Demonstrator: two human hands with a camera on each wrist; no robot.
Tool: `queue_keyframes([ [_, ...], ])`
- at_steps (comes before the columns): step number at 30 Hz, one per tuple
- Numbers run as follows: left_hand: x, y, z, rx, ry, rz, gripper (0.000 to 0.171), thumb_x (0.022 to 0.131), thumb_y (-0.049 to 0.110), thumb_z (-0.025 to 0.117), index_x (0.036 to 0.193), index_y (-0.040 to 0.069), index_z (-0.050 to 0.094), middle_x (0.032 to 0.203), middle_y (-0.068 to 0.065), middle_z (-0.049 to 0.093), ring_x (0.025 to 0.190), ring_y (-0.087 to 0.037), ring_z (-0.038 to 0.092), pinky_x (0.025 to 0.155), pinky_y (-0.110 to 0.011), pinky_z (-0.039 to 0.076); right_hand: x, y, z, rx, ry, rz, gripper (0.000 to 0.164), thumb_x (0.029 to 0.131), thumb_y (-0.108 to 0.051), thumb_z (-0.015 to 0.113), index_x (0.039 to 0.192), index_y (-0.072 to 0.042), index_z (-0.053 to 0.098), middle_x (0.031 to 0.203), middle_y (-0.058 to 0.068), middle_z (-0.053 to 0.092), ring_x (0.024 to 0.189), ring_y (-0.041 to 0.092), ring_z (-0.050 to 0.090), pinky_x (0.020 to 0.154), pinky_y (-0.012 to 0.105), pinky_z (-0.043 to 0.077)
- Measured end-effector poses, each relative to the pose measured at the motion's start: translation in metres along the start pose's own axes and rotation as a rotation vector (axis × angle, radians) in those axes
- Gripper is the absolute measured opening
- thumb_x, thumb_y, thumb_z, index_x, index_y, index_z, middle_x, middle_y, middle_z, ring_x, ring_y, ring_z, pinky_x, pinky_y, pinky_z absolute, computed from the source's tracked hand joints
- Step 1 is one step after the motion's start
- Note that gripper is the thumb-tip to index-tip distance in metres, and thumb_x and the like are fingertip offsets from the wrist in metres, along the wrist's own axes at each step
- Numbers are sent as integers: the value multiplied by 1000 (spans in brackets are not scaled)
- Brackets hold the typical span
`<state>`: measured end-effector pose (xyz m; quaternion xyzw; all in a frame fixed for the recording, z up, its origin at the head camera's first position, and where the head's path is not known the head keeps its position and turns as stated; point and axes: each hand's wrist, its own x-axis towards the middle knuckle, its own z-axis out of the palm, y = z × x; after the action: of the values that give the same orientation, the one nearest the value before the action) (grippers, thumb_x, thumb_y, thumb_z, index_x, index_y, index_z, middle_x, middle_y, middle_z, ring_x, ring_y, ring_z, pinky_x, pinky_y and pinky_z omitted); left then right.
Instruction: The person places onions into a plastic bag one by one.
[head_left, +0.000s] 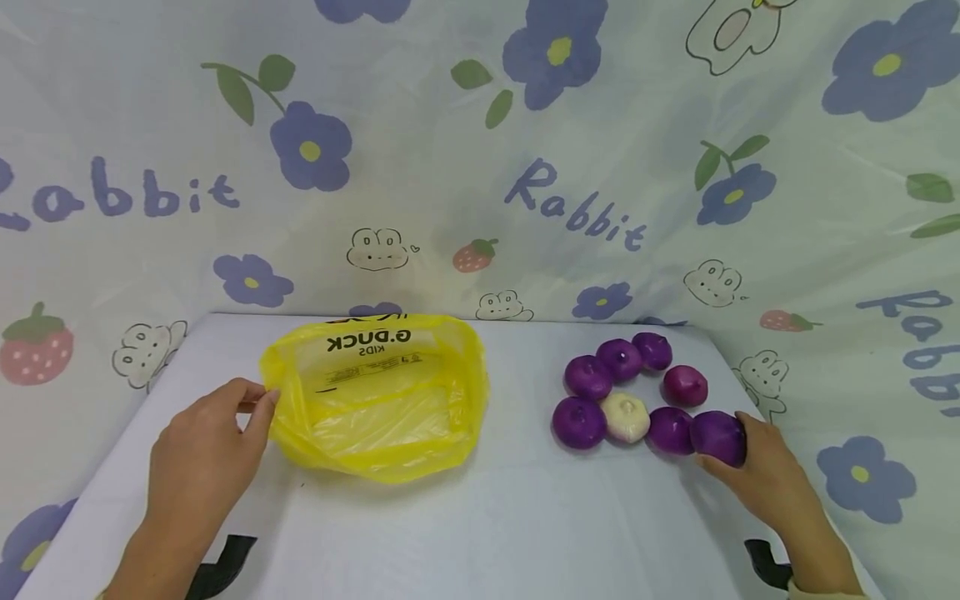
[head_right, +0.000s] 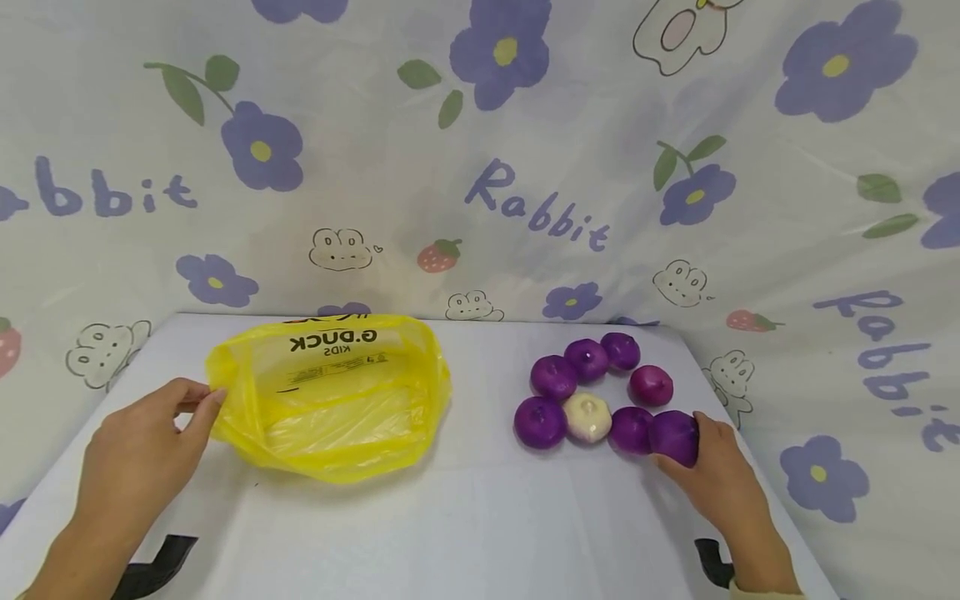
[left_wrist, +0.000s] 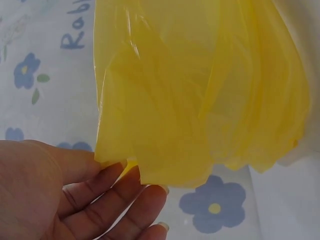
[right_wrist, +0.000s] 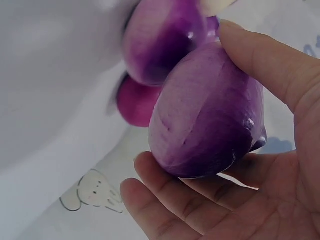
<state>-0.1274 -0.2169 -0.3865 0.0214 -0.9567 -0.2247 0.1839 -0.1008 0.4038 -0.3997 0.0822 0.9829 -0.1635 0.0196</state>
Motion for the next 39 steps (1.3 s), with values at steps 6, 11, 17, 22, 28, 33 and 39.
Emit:
queue_keyframes([
  [6, 1, -2, -2, -1, -7, -7, 26, 101, 19, 71, 110, -5, 67, 104, -28, 73, 61, -25, 55, 50, -33, 41, -1, -9, -1, -10, -9, 2, 114, 89, -51, 80, 150, 24, 20, 140, 48, 32, 125, 68, 40, 99, 78, 37],
  [11, 1, -2, -2, 7, -1, -8, 26, 100, 19, 71, 110, -4, 67, 104, -28, 73, 62, -26, 56, 50, -32, 42, -3, -15, 1, -13, -11, -20, 112, 89, -50, 81, 150, 23, 22, 141, 47, 34, 125, 67, 41, 99, 76, 38],
  [17, 1, -4, -1, -1, 8, 2, 24, 100, 18, 72, 110, -4, 68, 104, -28, 73, 61, -26, 56, 49, -33, 40, -7, -25, 4, -11, 4, -69, 107, 89, -49, 81, 151, 20, 27, 141, 45, 37, 126, 64, 44, 101, 75, 38],
  [22, 0, -2, -1, 8, -7, -4, 25, 100, 19, 72, 110, -4, 68, 104, -28, 73, 65, -29, 60, 50, -34, 43, -9, -33, 7, -7, 17, -98, 105, 89, -51, 80, 152, 17, 30, 141, 41, 40, 126, 62, 47, 100, 75, 39],
  [28, -2, -2, -3, 3, 1, -12, 24, 100, 18, 72, 109, -4, 68, 104, -28, 73, 62, -27, 57, 49, -33, 42, -14, -43, 10, -4, 14, -120, 105, 88, -52, 81, 153, 14, 32, 141, 38, 43, 126, 60, 49, 99, 73, 40],
  [33, -3, -3, -3, -11, 13, 5, 24, 100, 19, 73, 108, -3, 68, 102, -27, 74, 60, -24, 55, 49, -33, 40, -16, -53, 11, 9, 26, -158, 104, 89, -52, 81, 155, 11, 32, 144, 36, 41, 129, 57, 47, 101, 72, 40],
  [39, -4, -2, -2, -11, -13, -17, 26, 101, 23, 72, 108, -1, 68, 104, -25, 74, 62, -24, 54, 52, -33, 41, -17, -61, 11, 12, 41, -192, 108, 88, -60, 78, 155, 10, 31, 147, 35, 40, 129, 56, 48, 100, 72, 41],
])
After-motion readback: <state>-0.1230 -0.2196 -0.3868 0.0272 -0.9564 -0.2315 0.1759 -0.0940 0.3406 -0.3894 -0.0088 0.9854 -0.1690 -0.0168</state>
